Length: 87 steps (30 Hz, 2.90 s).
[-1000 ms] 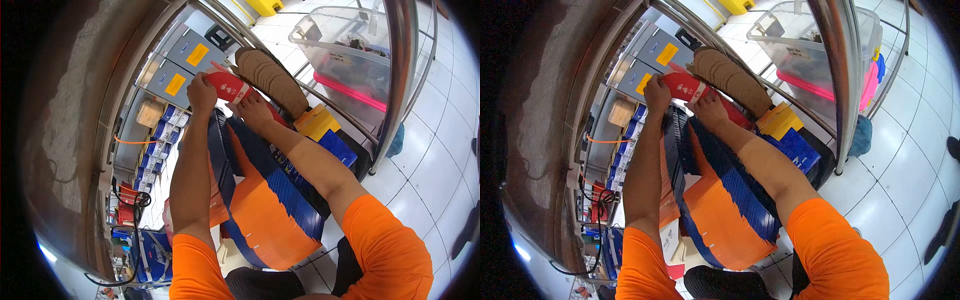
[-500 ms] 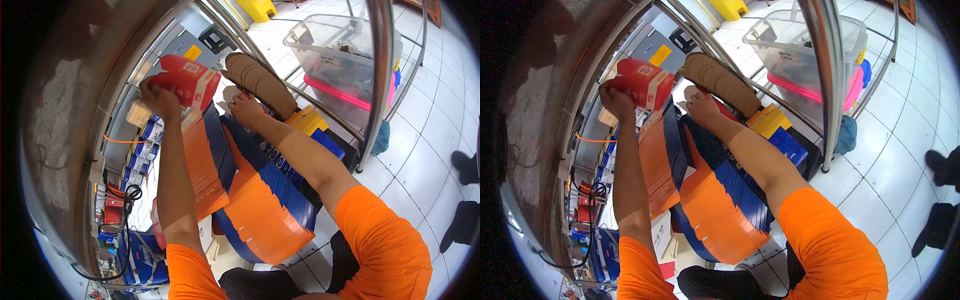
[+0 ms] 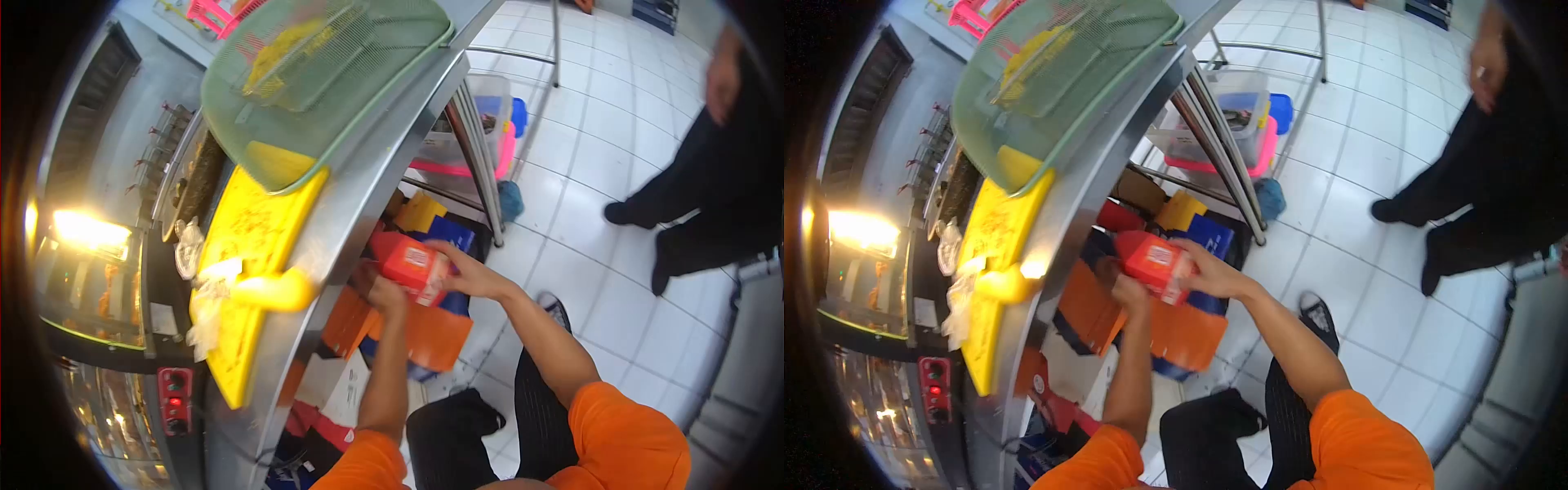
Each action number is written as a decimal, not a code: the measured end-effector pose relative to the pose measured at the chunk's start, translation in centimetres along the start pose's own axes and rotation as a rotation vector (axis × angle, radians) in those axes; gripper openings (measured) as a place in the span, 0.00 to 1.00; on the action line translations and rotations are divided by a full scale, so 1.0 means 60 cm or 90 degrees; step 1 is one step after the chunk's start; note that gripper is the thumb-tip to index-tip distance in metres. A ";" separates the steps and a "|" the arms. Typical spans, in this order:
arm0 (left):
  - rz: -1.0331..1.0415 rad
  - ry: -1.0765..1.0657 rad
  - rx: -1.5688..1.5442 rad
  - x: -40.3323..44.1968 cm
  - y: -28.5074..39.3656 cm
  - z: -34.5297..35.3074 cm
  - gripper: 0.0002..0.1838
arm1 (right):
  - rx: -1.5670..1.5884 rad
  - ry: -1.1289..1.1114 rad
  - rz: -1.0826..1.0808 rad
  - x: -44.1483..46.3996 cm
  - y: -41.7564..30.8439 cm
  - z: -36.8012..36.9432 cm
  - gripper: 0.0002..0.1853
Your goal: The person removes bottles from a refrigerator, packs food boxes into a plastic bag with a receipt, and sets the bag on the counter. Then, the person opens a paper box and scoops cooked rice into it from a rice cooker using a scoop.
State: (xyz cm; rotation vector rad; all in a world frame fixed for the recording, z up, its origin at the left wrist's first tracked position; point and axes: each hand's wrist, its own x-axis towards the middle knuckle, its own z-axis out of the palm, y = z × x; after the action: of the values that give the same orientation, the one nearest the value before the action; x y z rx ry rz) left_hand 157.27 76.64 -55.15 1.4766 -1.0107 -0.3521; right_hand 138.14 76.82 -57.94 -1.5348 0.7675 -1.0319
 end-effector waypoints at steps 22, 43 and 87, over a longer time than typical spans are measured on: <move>-0.058 -0.292 0.081 -0.671 0.809 -0.971 0.17 | -0.147 0.010 0.262 -0.883 -0.911 0.388 0.37; -0.274 -0.333 -0.049 -0.800 0.908 -1.703 0.19 | 0.449 -0.635 0.698 -0.910 -0.973 0.968 0.31; -0.248 0.861 0.282 -0.967 0.646 -2.899 0.17 | 0.282 -1.476 1.053 -1.243 -1.184 2.720 0.22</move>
State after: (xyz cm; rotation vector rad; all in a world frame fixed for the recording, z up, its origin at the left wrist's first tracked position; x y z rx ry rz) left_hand 237.04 238.34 -3.94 1.8079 0.3200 0.6151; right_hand 251.77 225.63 -11.18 -0.3692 -0.1966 1.6131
